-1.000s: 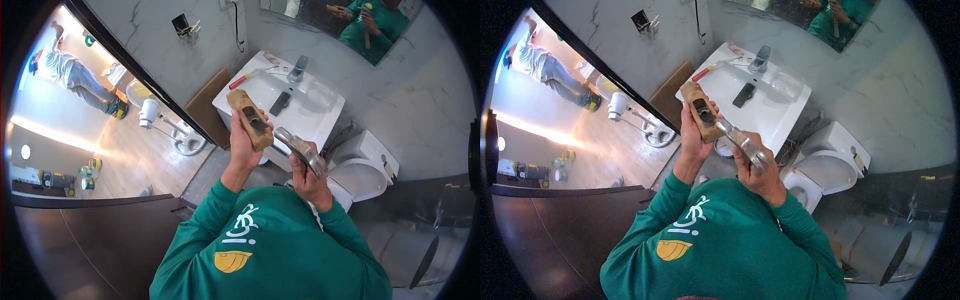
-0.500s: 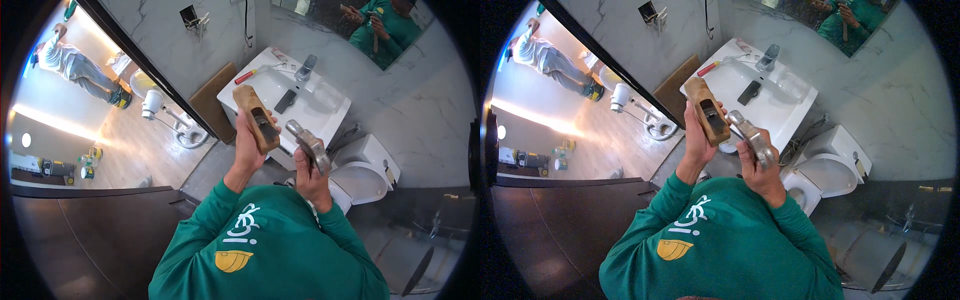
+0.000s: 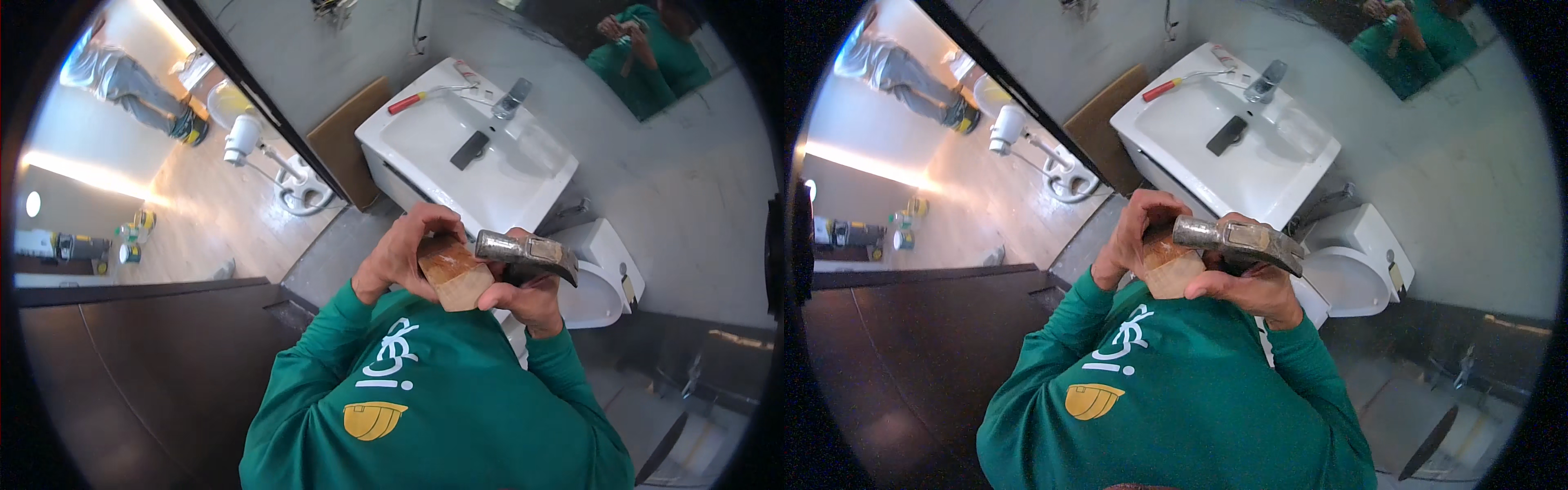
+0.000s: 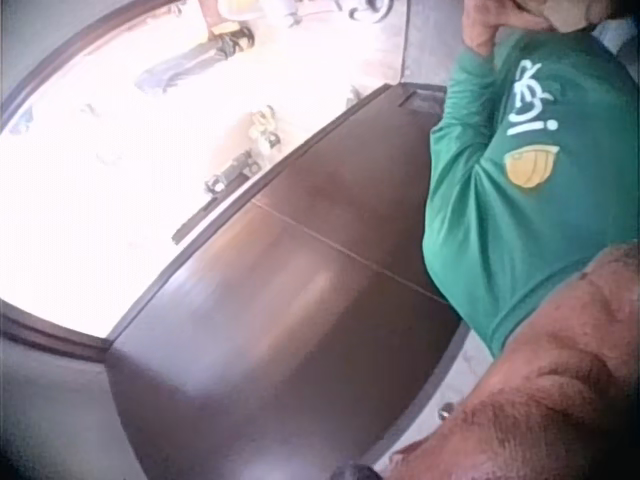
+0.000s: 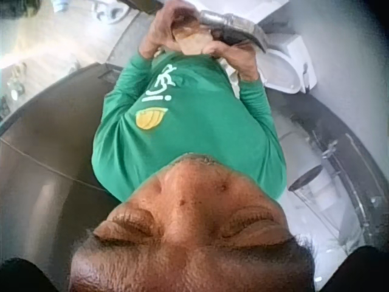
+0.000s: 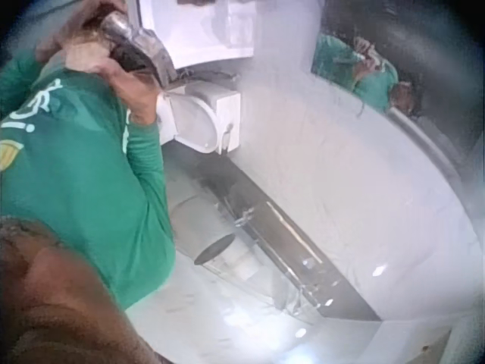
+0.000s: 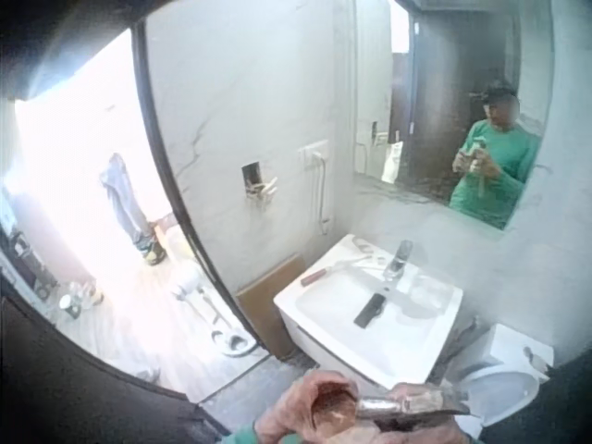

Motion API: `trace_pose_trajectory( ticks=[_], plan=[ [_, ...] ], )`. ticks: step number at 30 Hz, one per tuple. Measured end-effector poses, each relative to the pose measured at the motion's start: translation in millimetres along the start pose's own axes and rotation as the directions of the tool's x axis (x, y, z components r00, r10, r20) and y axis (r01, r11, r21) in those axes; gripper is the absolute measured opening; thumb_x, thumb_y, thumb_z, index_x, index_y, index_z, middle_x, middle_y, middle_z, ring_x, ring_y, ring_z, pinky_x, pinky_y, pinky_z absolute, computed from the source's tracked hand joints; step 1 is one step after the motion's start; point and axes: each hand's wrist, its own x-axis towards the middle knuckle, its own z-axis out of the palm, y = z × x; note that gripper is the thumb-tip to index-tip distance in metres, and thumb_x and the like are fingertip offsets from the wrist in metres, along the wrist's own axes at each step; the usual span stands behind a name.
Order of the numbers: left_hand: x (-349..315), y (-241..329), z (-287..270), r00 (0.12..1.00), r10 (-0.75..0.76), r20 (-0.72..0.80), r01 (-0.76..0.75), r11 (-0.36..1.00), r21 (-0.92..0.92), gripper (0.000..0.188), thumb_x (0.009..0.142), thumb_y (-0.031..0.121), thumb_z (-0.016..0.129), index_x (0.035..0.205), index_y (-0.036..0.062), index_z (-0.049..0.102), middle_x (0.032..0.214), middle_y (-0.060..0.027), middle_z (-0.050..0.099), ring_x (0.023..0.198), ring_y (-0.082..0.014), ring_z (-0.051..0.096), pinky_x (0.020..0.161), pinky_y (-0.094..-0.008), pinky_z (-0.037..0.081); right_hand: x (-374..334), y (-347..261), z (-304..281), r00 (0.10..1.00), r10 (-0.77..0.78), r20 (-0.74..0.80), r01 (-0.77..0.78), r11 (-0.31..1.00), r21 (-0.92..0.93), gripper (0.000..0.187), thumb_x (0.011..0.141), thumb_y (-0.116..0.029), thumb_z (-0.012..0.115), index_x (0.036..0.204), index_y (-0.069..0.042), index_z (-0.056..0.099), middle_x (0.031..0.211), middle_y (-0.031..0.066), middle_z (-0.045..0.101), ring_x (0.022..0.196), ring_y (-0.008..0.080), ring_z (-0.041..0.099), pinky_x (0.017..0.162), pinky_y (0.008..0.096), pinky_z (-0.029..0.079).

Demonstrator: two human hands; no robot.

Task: The person cleans a small wooden block at a sink, then uses a hammer to strike the end of the block several times while holding it.

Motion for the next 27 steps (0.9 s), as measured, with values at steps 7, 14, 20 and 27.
trace_pose_trajectory(
  ticks=[7, 14, 20, 27],
  plan=[
    [-31, 5, -8, 0.962, -0.167, -0.214, 0.138, 0.980, -0.144, 0.099, 0.056, 0.022, 0.106, 0.133, 0.0042, 0.048, 0.124, -0.0099, 0.060, 0.117, -0.0193, 0.063, 0.102, -0.0366, 0.054, 25, 3, 21, 0.991, 0.048, 0.128, -0.040, 0.997, -0.067, 0.054, 0.066, -0.012, 0.103, 0.108, -0.003, 0.070, 0.083, -0.0036, 0.063, 0.076, 0.0048, 0.056, 0.067, 0.0221, 0.045],
    [-78, 19, -22, 0.860, -0.328, -0.390, 0.289, 0.945, -0.156, 0.076, 0.076, 0.021, 0.097, 0.136, 0.0045, 0.054, 0.129, -0.0088, 0.061, 0.118, -0.0178, 0.063, 0.104, -0.0351, 0.051, 50, 17, 58, 0.930, 0.239, 0.279, -0.187, 0.962, -0.200, 0.051, 0.072, 0.001, 0.096, 0.117, -0.003, 0.073, 0.084, -0.0049, 0.062, 0.073, 0.0042, 0.055, 0.063, 0.0226, 0.043],
    [-134, 29, -40, 0.782, -0.275, -0.559, 0.248, 0.961, -0.125, 0.088, 0.072, 0.015, 0.098, 0.143, 0.0050, 0.047, 0.135, -0.0108, 0.061, 0.127, -0.0202, 0.060, 0.112, -0.0363, 0.048, 67, 50, 90, 0.815, 0.382, 0.436, -0.272, 0.917, -0.293, 0.050, 0.080, -0.014, 0.096, 0.122, -0.004, 0.071, 0.094, -0.0059, 0.066, 0.082, 0.0042, 0.057, 0.074, 0.0220, 0.049],
    [-184, 48, -35, 0.640, -0.263, -0.722, 0.304, 0.950, -0.076, 0.092, 0.070, 0.012, 0.098, 0.146, 0.0052, 0.047, 0.137, -0.0093, 0.060, 0.127, -0.0181, 0.060, 0.111, -0.0341, 0.048, 74, 73, 124, 0.714, 0.426, 0.555, -0.303, 0.903, -0.304, 0.049, 0.082, -0.014, 0.094, 0.124, -0.004, 0.070, 0.092, -0.0064, 0.065, 0.083, 0.0031, 0.057, 0.071, 0.0203, 0.048]
  ],
)
